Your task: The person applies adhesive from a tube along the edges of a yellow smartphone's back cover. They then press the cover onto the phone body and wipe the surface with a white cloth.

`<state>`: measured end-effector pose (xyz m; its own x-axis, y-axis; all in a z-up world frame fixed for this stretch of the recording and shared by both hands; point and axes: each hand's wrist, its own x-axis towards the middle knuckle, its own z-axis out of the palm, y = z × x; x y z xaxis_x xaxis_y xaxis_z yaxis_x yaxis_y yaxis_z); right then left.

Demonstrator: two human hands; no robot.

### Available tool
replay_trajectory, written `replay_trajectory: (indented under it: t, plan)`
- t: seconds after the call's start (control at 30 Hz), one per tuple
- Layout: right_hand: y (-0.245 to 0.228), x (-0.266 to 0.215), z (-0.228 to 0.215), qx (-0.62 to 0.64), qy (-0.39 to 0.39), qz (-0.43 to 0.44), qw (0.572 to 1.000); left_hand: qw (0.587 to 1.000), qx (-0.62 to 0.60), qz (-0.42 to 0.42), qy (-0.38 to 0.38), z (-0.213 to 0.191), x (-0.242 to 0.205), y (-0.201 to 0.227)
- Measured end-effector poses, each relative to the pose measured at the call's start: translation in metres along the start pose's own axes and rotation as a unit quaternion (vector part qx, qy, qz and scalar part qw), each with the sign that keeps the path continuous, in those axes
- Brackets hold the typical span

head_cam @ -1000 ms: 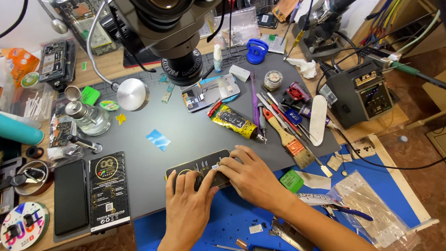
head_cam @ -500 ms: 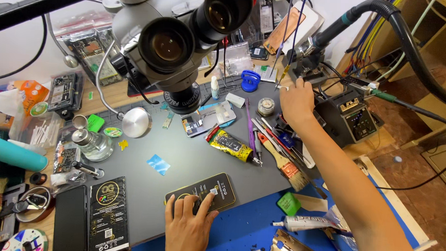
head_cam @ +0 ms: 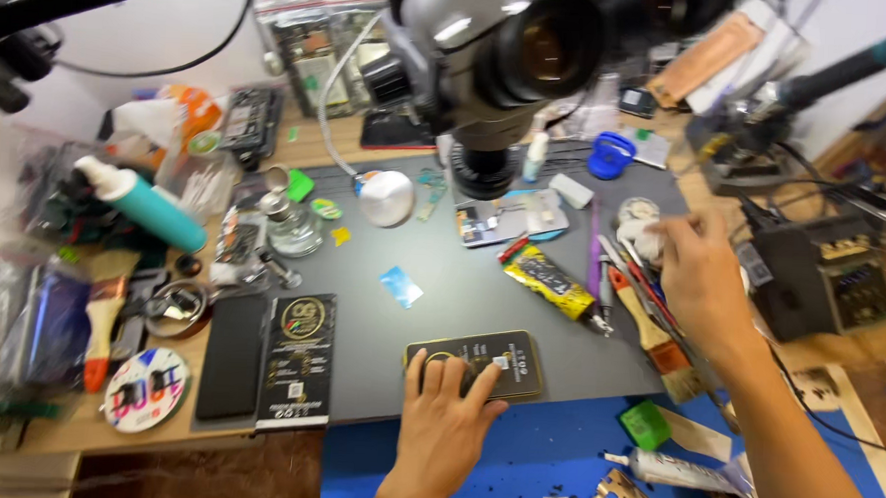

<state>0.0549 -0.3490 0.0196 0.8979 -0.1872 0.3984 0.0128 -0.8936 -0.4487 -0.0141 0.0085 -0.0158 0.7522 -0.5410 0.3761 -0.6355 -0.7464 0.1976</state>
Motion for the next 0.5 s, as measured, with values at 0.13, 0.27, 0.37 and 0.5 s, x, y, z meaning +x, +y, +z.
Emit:
replay_trajectory:
  t: [0.13, 0.27, 0.37, 0.5]
  plan:
    - [-0.084, -0.02, -0.014, 0.106, -0.09, 0.071, 0.988, 1.0, -0.013, -0.002, -0.004, -0.005, -0.002, -0.001]
    - [-0.123, -0.023, 0.011, 0.262, -0.169, 0.091, 0.946, 1.0, -0.002, -0.002, 0.015, -0.001, -0.003, -0.002]
    - [-0.136, -0.018, 0.046, 0.257, -0.174, 0.031, 0.95, 1.0, 0.0, -0.005, 0.022, -0.001, -0.004, -0.002]
    - [-0.129, -0.012, 0.101, 0.153, -0.197, -0.159, 0.955, 0.999, 0.008, -0.006, 0.032, 0.002, -0.004, -0.002]
